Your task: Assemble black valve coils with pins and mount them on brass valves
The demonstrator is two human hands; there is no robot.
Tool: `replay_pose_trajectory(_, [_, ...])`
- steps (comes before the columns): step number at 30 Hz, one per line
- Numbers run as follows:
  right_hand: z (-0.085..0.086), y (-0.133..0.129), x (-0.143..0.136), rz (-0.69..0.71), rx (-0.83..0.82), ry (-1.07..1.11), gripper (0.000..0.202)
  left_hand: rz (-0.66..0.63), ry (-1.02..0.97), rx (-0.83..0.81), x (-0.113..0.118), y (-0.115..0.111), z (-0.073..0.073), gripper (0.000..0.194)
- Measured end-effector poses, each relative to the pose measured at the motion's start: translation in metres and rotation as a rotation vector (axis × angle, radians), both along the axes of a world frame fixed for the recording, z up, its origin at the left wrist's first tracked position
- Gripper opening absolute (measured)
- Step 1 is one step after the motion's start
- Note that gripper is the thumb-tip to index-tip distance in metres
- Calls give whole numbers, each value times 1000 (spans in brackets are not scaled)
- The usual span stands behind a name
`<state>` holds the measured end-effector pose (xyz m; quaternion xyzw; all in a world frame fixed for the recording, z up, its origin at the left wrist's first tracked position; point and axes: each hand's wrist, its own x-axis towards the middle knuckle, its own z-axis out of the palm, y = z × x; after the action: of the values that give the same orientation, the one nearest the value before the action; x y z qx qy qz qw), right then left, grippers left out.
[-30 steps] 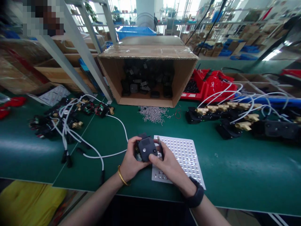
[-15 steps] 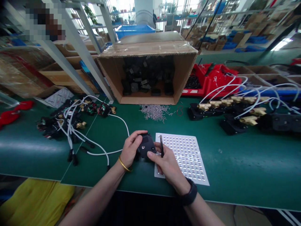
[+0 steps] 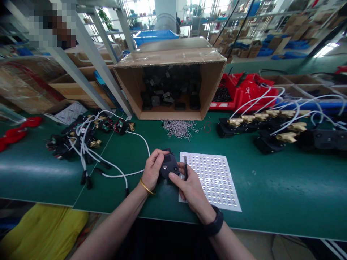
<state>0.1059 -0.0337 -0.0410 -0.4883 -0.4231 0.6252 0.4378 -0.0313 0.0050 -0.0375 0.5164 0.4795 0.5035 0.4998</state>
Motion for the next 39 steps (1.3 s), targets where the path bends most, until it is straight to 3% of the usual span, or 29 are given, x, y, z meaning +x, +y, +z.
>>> replay_pose_trajectory(14, [-5,-1,-3,-23,-33,51,47,46,-8,-1,2,-6,-4,32])
replay_pose_trajectory(21, [-2,-1,-7,-58,-47,122,51,-148,-101,-52,-12,1,8,30])
replay_pose_trajectory(29, [-2,6,-9,-61,-25,100,49,-139,-120,-84,-15,7,11,30])
replay_pose_trajectory(36, [-4,5,-6,-19,12,19,46,-151,-126,-90,-16,3,7,33])
replay_pose_trajectory(39, [5,15,1,39,161,-182,42,-207,-146,-55,-23,-1,16,42])
